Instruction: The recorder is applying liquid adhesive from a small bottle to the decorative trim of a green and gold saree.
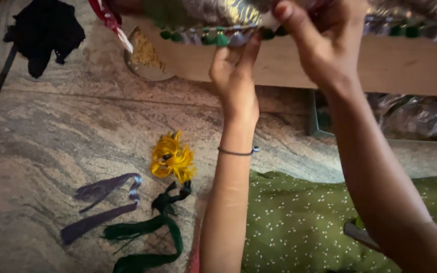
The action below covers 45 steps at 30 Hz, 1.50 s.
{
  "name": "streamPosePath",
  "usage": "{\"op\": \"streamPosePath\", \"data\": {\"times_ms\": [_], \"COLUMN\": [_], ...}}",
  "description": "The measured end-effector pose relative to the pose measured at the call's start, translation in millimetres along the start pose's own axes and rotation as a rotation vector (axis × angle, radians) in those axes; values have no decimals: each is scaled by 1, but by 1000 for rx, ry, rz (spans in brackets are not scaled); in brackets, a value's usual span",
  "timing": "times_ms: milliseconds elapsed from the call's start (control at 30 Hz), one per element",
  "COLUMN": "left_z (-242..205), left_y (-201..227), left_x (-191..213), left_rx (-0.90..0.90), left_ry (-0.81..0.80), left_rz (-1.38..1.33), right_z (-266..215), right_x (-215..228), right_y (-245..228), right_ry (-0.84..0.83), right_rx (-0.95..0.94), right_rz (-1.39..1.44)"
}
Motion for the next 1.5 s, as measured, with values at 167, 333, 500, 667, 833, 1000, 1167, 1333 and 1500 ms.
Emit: {"op": "streamPosePath", "data": {"times_ms": [167,333,500,667,833,1000,1167,1333,1500], "left_z": [-4,-7,-11,-11,-8,-13,-14,-15,-15], "left_y": [8,18,21,16,-1,9,9,5,3], "left_x": [-10,-18,-19,-25,-28,-31,-34,-33,-33], "left_rx": [10,0,-23,-34,16,-7,-15,1,-2], "left_ry": [19,16,18,19,46,78,72,77,63], "left_rz": [-42,-34,2,16,-137,-74,-105,-70,-84], "right_z": [3,5,4,10,1,6,6,9,9], "right_x": [3,-1,-2,7,24,19,21,15,16], "right_y": [1,1,-5,-27,-15,-15,-21,-36,-36], "right_ry": [-32,-22,-43,18,43,32,15,-26,-11], "right_rx": [-48,-95,-43,-9,12,-16,47,165,144], "right_rz": [-40,-18,-9,-73,-121,-116,-211,-362,-334]}}
Point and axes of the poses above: each hand's wrist, its own z-axis towards the middle knuckle, its own x-axis out of the back of the hand, y = z × x, the point moved 9 cm from there along z, towards the middle knuckle, and after that the axes turned 2 degrees about y, right-handed, at the moved point
